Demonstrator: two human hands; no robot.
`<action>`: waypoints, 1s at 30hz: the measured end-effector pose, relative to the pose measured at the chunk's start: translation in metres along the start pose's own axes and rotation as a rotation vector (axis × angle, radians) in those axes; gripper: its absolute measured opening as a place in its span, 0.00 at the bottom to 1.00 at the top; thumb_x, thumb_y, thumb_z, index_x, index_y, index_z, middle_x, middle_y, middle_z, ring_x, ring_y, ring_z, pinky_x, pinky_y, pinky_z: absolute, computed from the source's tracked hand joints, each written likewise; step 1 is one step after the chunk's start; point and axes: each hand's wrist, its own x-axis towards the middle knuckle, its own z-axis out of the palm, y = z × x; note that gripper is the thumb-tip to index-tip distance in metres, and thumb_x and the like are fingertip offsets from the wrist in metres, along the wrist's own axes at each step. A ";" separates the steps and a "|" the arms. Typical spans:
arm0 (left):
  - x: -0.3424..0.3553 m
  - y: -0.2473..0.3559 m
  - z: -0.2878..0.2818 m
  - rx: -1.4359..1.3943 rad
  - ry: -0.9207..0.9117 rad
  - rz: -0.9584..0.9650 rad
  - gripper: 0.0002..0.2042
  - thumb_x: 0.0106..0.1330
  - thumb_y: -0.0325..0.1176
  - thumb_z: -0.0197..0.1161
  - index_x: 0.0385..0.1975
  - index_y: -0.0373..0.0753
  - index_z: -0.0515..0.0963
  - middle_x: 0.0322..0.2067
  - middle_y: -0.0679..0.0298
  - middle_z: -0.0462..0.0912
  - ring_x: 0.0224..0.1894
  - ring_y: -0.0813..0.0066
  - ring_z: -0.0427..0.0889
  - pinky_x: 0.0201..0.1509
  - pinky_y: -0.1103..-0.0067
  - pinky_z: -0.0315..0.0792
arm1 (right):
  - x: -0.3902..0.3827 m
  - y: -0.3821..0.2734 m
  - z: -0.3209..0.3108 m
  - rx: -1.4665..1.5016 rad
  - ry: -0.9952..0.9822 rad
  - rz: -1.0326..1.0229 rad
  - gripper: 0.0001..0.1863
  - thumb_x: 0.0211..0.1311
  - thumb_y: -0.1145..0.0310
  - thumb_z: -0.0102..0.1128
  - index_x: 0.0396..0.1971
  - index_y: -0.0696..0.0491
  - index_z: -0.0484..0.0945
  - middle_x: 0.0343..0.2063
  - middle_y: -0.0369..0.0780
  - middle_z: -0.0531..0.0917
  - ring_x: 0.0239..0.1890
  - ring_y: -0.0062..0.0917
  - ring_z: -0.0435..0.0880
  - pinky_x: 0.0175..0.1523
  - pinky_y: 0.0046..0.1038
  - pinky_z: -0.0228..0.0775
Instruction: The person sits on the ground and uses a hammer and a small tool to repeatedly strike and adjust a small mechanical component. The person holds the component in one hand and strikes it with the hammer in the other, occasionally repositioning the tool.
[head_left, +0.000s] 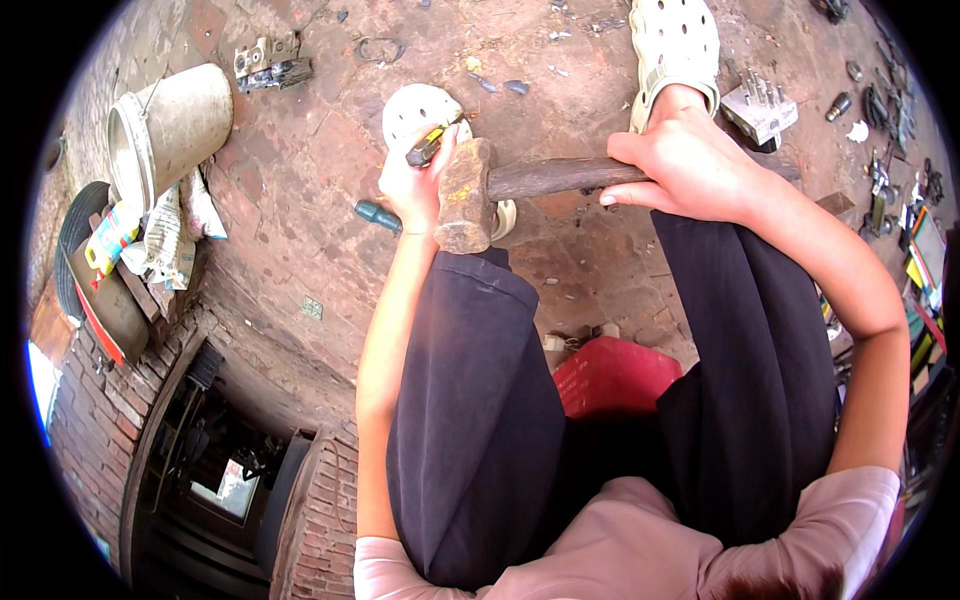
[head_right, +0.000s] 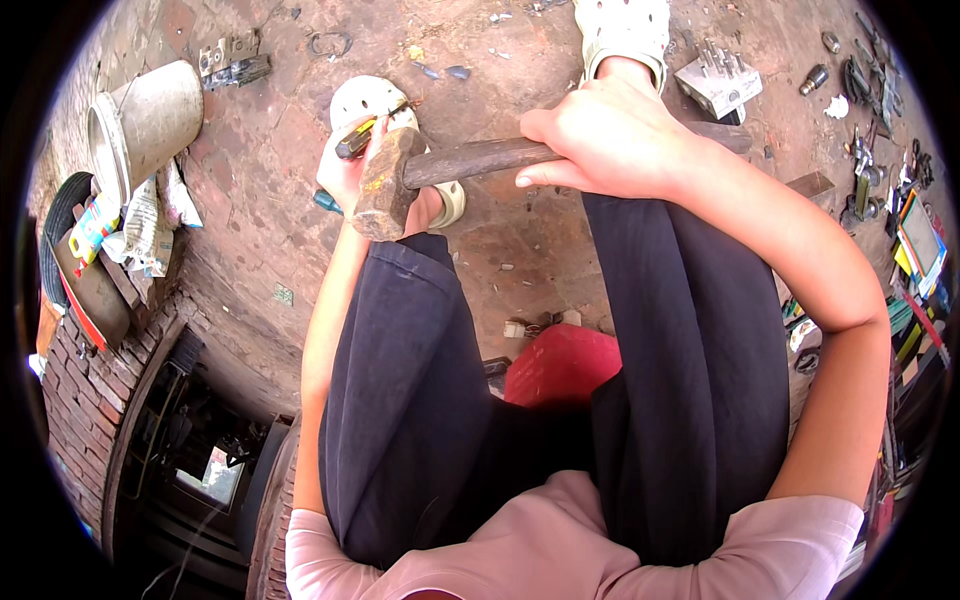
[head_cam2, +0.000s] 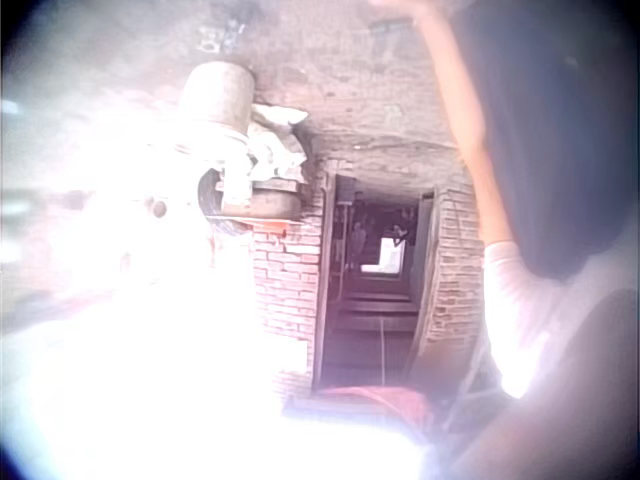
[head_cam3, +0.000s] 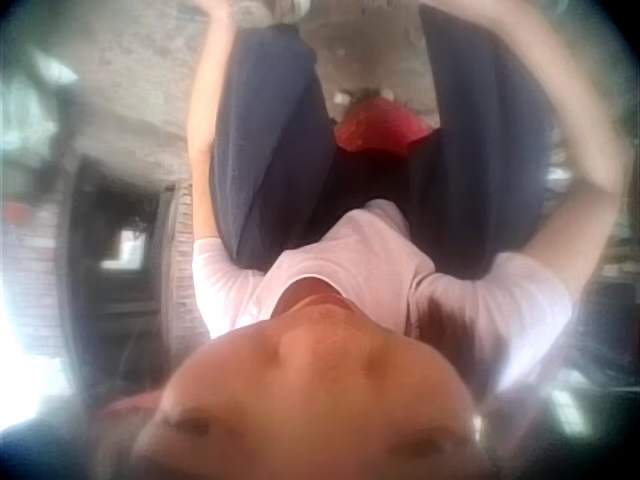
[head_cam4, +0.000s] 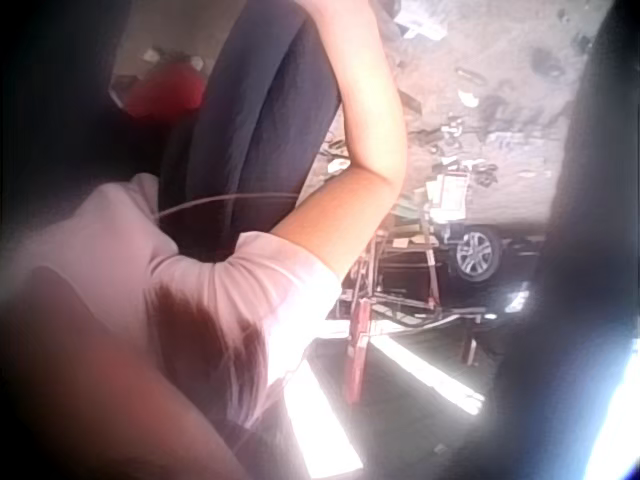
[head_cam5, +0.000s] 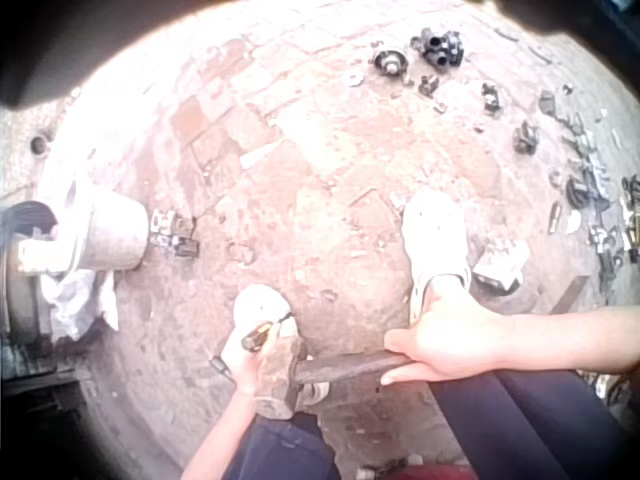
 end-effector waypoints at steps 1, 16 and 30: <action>0.000 0.000 0.000 -0.006 0.002 -0.004 0.11 0.52 0.30 0.77 0.32 0.37 0.83 0.28 0.62 0.84 0.29 0.72 0.84 0.35 0.80 0.76 | 0.000 0.000 0.000 0.002 -0.001 0.000 0.21 0.61 0.52 0.63 0.24 0.55 0.69 0.12 0.45 0.73 0.21 0.43 0.78 0.28 0.39 0.66; 0.000 -0.003 0.001 -0.018 0.003 -0.015 0.11 0.51 0.32 0.77 0.31 0.36 0.83 0.28 0.61 0.84 0.29 0.71 0.84 0.34 0.79 0.76 | 0.001 0.000 0.000 0.012 -0.026 0.022 0.22 0.61 0.52 0.63 0.25 0.56 0.69 0.12 0.46 0.73 0.22 0.45 0.78 0.28 0.40 0.67; 0.000 0.014 0.010 0.168 -0.087 -0.156 0.11 0.54 0.38 0.76 0.31 0.44 0.81 0.24 0.62 0.83 0.23 0.69 0.83 0.28 0.77 0.76 | -0.007 -0.006 -0.006 -0.051 0.030 -0.062 0.23 0.61 0.44 0.59 0.25 0.52 0.71 0.14 0.42 0.78 0.20 0.42 0.80 0.27 0.40 0.65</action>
